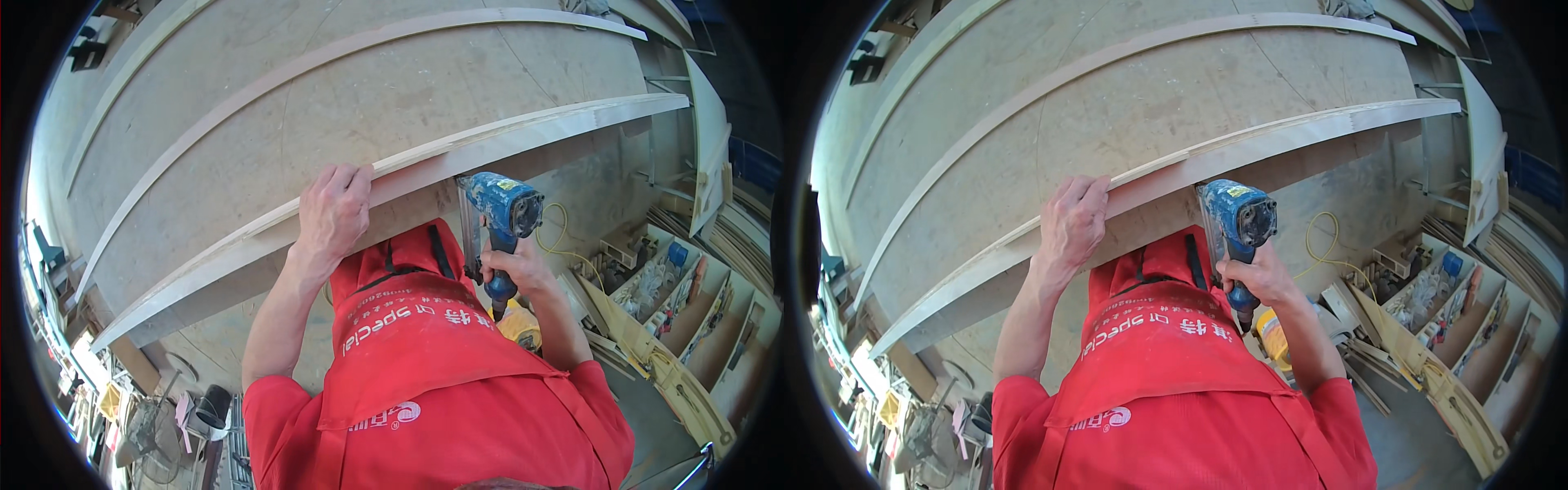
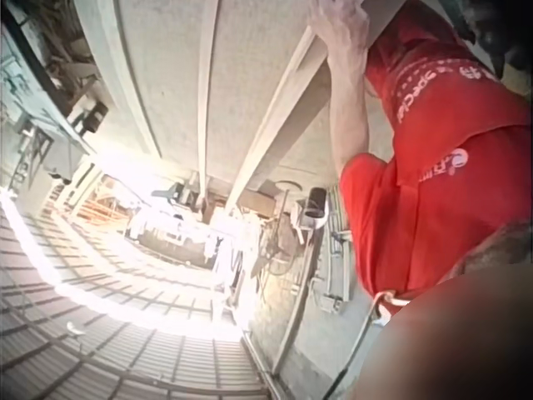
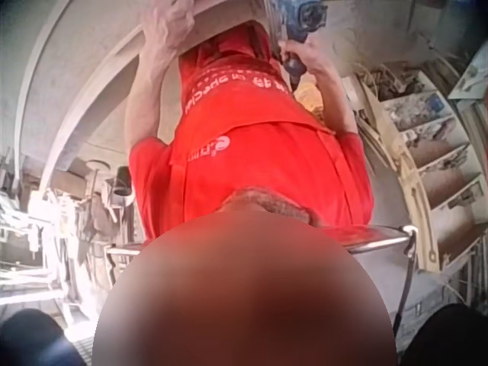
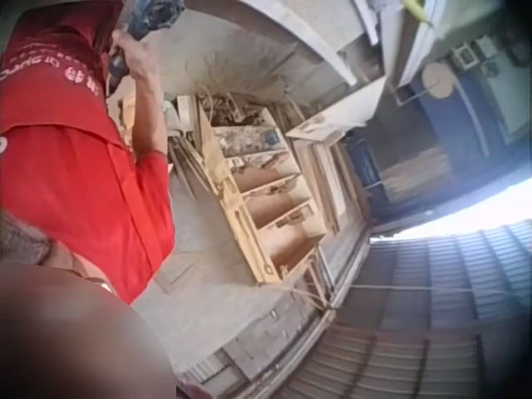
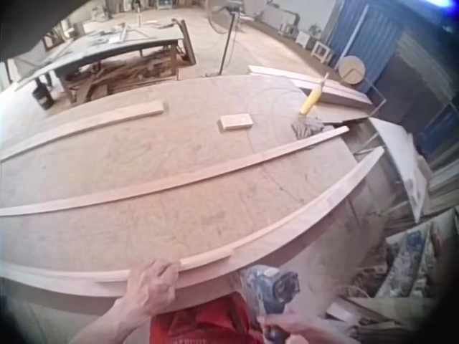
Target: Using a nail gun to attach wooden trim pieces to a large curved wooden frame on a production floor.
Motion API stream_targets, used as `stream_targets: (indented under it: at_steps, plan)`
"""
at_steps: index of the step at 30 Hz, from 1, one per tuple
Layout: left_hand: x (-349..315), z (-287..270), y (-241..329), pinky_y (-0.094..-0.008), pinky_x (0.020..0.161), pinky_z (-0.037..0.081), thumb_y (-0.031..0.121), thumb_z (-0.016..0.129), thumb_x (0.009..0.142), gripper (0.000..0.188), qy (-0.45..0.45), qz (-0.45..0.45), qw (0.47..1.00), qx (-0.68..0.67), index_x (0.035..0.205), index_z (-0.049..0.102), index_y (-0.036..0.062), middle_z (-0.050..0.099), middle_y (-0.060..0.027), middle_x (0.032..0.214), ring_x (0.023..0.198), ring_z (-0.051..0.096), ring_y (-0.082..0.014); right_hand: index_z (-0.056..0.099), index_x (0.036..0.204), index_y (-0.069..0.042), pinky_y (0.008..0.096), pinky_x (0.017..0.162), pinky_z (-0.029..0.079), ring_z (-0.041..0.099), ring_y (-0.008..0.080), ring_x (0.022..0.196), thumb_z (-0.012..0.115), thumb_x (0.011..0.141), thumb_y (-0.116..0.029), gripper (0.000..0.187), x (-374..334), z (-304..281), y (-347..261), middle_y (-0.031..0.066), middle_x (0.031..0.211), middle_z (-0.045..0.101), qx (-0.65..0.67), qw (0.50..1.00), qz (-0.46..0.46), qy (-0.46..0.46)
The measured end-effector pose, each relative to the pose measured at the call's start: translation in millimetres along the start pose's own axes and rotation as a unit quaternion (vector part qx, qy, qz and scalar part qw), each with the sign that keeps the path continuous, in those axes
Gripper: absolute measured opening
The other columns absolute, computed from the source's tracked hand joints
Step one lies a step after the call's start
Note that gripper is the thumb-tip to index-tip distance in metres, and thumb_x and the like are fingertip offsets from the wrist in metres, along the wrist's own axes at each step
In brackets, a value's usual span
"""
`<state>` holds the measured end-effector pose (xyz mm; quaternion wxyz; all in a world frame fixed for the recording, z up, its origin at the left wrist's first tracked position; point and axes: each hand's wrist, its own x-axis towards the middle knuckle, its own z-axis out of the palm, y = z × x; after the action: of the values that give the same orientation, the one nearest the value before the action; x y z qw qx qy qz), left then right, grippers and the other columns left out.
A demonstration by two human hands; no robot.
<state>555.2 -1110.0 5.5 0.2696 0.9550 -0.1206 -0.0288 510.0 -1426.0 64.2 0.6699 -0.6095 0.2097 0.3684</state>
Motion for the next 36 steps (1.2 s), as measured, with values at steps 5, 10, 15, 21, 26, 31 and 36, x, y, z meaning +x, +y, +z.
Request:
stream_targets:
  at_steps: [5, 10, 15, 21, 26, 31, 36]
  plan:
    - [-6.3, -7.0, -2.6, -0.0442, 0.079, 0.056, 0.015, 0.08, 0.075, 0.036, 0.032, 0.029, 0.999, -0.029, 0.108, 0.067, 0.0067, 0.066, -0.0087, 0.102, 0.098, 0.066, -0.0287, 0.048, 0.134, 0.003, 0.0343, 0.06, 0.052, 0.063, 0.0164, 0.061, 0.068, 0.084, 0.0, 0.055, 0.2, 16.1, 1.7, 0.0061, 0.075, 0.063, -0.014, 1.0, 0.003, 0.007]
    - [-11.2, -1.9, -15.4, -0.0442, 0.083, 0.055, 0.022, 0.088, 0.069, 0.048, -0.019, 0.002, 1.0, 0.013, 0.108, 0.066, 0.0064, 0.064, -0.0091, 0.105, 0.101, 0.064, -0.029, 0.053, 0.129, 0.004, 0.0331, 0.061, 0.052, 0.064, 0.0157, 0.062, 0.07, 0.084, -0.002, 0.049, -4.9, 32.4, 9.5, 0.0065, 0.076, 0.064, -0.033, 0.999, 0.007, 0.012]
    - [-18.5, 0.6, -24.4, -0.0432, 0.082, 0.055, 0.023, 0.088, 0.069, 0.046, -0.011, 0.009, 0.999, 0.031, 0.106, 0.066, 0.0061, 0.063, -0.0083, 0.104, 0.103, 0.064, -0.0284, 0.049, 0.134, 0.001, 0.0336, 0.064, 0.054, 0.065, 0.0168, 0.064, 0.07, 0.084, -0.003, 0.055, -13.9, 48.6, 18.5, 0.0072, 0.077, 0.065, -0.072, 0.997, 0.042, -0.001]
    - [-23.3, 3.6, -36.0, -0.0427, 0.081, 0.054, 0.022, 0.087, 0.07, 0.043, 0.004, 0.02, 1.0, 0.024, 0.104, 0.066, 0.006, 0.062, -0.0081, 0.105, 0.104, 0.063, -0.0274, 0.045, 0.14, -0.001, 0.0338, 0.07, 0.054, 0.066, 0.0174, 0.065, 0.069, 0.084, -0.003, 0.061, -19.8, 86.8, 5.7, 0.0079, 0.077, 0.066, -0.078, 0.996, 0.02, -0.029]
    - [-30.1, 4.3, -41.7, -0.0428, 0.08, 0.053, 0.022, 0.086, 0.071, 0.039, -0.021, 0.021, 1.0, 0.009, 0.101, 0.067, 0.0066, 0.062, -0.0077, 0.103, 0.103, 0.063, -0.0265, 0.054, 0.13, 0.001, 0.0315, 0.064, 0.053, 0.066, 0.0151, 0.065, 0.072, 0.088, -0.006, 0.046, -19.0, 109.7, 2.4, 0.0065, 0.077, 0.066, -0.037, 0.999, 0.013, -0.031]
    - [-28.0, 8.3, -50.7, -0.0428, 0.079, 0.053, 0.021, 0.083, 0.073, 0.031, -0.02, 0.024, 1.0, 0.002, 0.096, 0.067, 0.0071, 0.063, -0.0075, 0.101, 0.101, 0.064, -0.0259, 0.044, 0.142, -0.002, 0.0337, 0.07, 0.054, 0.066, 0.0188, 0.065, 0.068, 0.094, -0.024, 0.058, -3.6, 118.0, 1.1, 0.0094, 0.078, 0.066, -0.011, 0.998, 0.03, -0.046]
    - [-23.4, 14.5, -57.8, -0.0426, 0.08, 0.052, 0.019, 0.079, 0.075, 0.024, -0.006, 0.025, 1.0, -0.002, 0.093, 0.068, 0.007, 0.063, -0.0074, 0.098, 0.098, 0.065, -0.0255, 0.041, 0.147, -0.004, 0.0352, 0.073, 0.054, 0.067, 0.0211, 0.064, 0.062, 0.099, -0.049, 0.069, 16.3, 118.8, 9.7, 0.0117, 0.079, 0.067, 0.044, 0.995, 0.008, -0.088]
